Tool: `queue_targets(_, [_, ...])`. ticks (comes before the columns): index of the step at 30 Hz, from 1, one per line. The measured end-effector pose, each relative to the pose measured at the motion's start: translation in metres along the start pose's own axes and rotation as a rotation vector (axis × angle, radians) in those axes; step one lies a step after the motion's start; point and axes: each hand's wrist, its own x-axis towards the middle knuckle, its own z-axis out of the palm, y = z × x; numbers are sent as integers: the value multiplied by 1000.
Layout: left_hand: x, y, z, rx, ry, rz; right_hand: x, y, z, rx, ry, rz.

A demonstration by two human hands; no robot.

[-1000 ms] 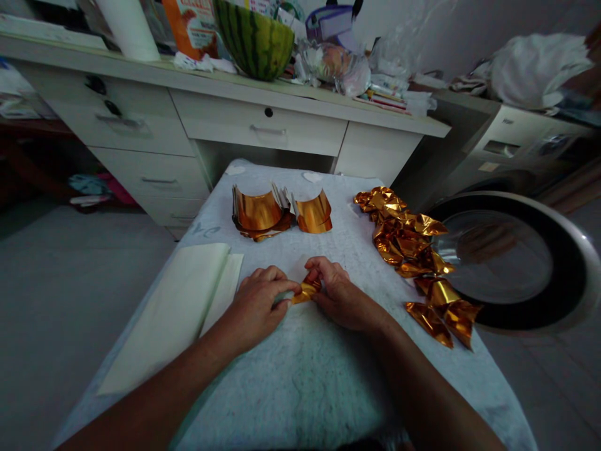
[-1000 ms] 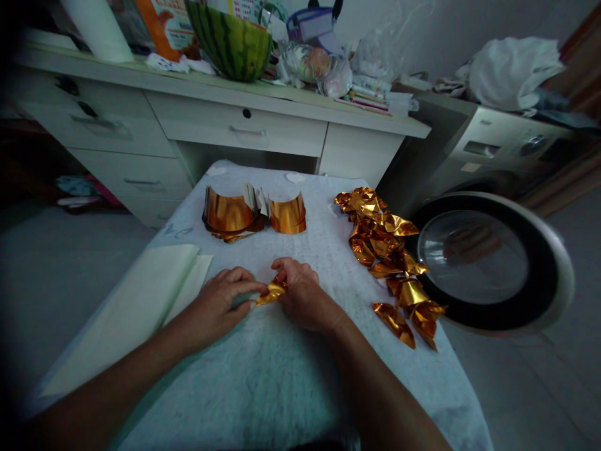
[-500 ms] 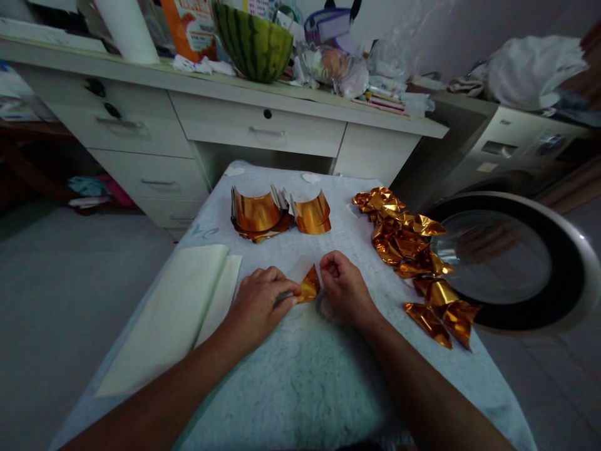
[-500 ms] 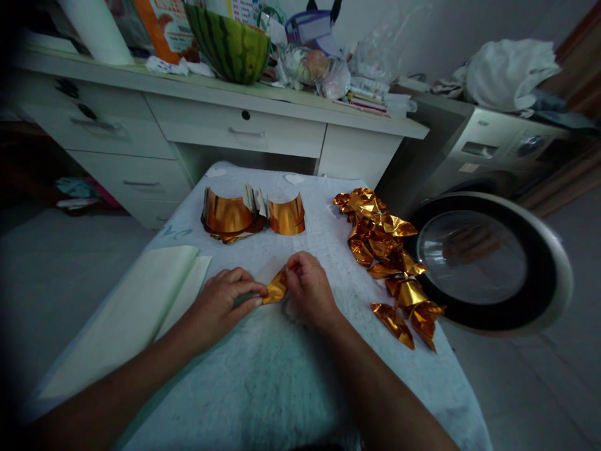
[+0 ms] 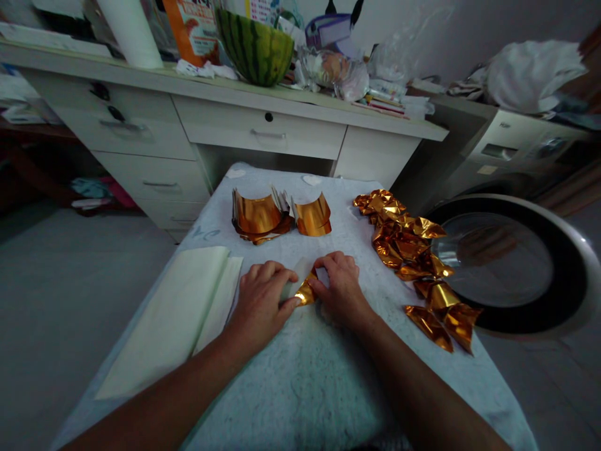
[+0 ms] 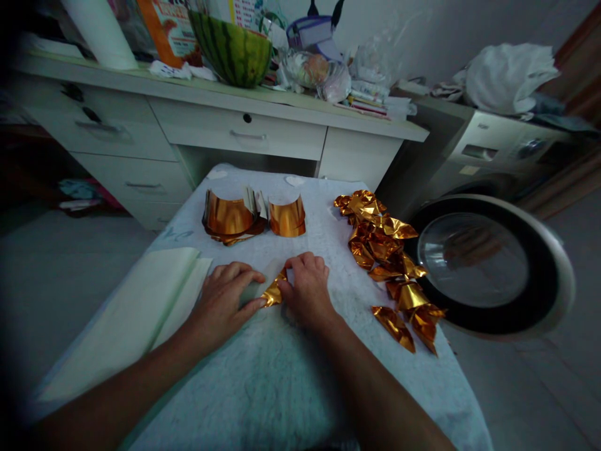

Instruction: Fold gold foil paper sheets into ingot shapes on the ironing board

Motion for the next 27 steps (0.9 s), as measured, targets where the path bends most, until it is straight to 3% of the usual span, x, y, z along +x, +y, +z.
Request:
queue_targets(6, [-1, 0, 3, -29, 28, -4, 0, 2, 0, 231, -2, -15])
queue_targets(13, [-1, 0, 3, -155, 13, -32, 2, 2, 0, 762, -123, 33])
queue_targets(17, [0, 3, -4, -342, 0, -137, 2, 1, -7, 989, -153, 97])
queue_targets(21, [4, 3, -9, -588, 119, -198, 3, -1, -12, 1202, -167, 170])
queue_targets(24, [7, 0, -9, -797, 228, -244, 1, -2, -13, 1255, -223, 186])
queue_targets(27, [9, -3, -10, -965, 227, -282, -1, -2, -14, 1249, -282, 182])
